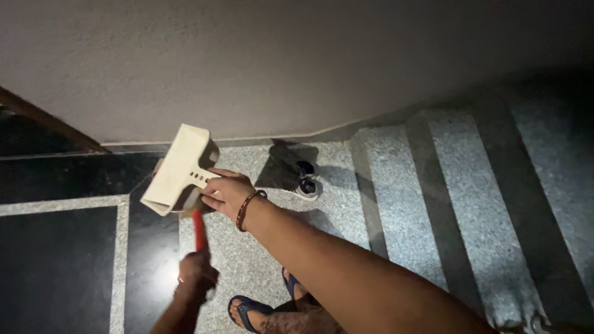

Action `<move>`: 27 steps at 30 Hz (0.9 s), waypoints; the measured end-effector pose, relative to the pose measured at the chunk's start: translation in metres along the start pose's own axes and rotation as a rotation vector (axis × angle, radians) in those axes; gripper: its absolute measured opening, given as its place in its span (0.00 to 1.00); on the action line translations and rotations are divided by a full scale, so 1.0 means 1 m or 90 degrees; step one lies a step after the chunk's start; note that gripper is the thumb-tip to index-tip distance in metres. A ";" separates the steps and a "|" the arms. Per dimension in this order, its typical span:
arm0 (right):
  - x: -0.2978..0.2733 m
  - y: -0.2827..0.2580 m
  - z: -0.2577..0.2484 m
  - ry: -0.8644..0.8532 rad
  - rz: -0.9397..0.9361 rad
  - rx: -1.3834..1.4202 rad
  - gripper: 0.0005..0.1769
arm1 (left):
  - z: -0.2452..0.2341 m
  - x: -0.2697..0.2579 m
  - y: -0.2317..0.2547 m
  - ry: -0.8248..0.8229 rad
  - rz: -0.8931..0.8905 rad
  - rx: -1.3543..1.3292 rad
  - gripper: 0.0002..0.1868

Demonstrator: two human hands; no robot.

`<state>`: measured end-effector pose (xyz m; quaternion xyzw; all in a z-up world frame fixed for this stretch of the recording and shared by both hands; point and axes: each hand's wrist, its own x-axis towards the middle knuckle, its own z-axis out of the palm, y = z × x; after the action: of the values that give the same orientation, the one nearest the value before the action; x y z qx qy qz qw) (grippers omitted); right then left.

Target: The person sweeps the floor using a handheld broom and a dustpan, collecting dust from various corners and edges into the pan.

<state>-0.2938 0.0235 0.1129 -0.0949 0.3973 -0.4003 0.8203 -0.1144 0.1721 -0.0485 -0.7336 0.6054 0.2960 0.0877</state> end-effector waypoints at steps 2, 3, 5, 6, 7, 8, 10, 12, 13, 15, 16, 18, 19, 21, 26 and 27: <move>0.006 0.012 0.007 0.019 0.016 0.000 0.35 | 0.012 -0.012 -0.004 -0.001 -0.082 -0.113 0.15; 0.010 0.014 0.010 0.019 0.023 -0.008 0.35 | 0.018 -0.015 -0.006 -0.018 -0.078 -0.090 0.14; 0.013 0.020 0.016 0.017 0.032 -0.019 0.36 | 0.025 -0.018 -0.034 -0.069 -0.045 -0.039 0.11; 0.014 0.022 0.020 0.012 0.031 -0.022 0.35 | 0.026 -0.013 -0.054 -0.095 -0.015 -0.001 0.10; 0.012 0.025 0.025 0.008 0.032 -0.026 0.34 | 0.027 -0.009 -0.077 -0.116 0.027 0.041 0.09; 0.010 0.026 0.030 0.008 0.036 -0.031 0.34 | 0.024 -0.006 -0.104 -0.129 0.051 0.064 0.08; 0.007 0.028 0.045 -0.012 0.024 -0.058 0.33 | 0.001 -0.009 -0.169 -0.167 -0.087 -0.034 0.08; 0.006 0.032 0.063 -0.016 0.027 -0.069 0.33 | -0.029 -0.015 -0.216 -0.174 -0.282 -0.097 0.09; 0.006 0.036 0.070 -0.014 0.025 -0.079 0.32 | -0.046 -0.014 -0.229 -0.159 -0.303 -0.036 0.11; 0.006 0.043 0.083 -0.031 0.032 -0.079 0.32 | -0.081 -0.010 -0.239 -0.143 -0.327 0.021 0.13; 0.008 0.047 0.089 -0.042 0.035 -0.077 0.32 | -0.095 -0.007 -0.232 -0.149 -0.320 0.035 0.14; 0.017 0.054 0.104 -0.049 0.033 -0.078 0.33 | -0.123 -0.004 -0.212 -0.163 -0.301 0.064 0.16; 0.019 0.059 0.110 -0.052 0.034 -0.080 0.33 | -0.135 -0.012 -0.205 -0.178 -0.299 0.086 0.17; 0.028 0.069 0.128 -0.052 0.037 -0.079 0.33 | -0.165 -0.023 -0.193 -0.203 -0.298 0.126 0.19; 0.057 0.078 0.160 -0.081 0.016 -0.094 0.31 | -0.234 -0.047 -0.191 -0.238 -0.316 0.184 0.25; 0.065 0.079 0.163 -0.069 0.024 -0.106 0.30 | -0.244 -0.050 -0.193 -0.241 -0.322 0.191 0.26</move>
<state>-0.1051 0.0019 0.1468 -0.1768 0.3859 -0.3446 0.8373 0.1428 0.1438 0.1320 -0.7716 0.4141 0.3035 0.3755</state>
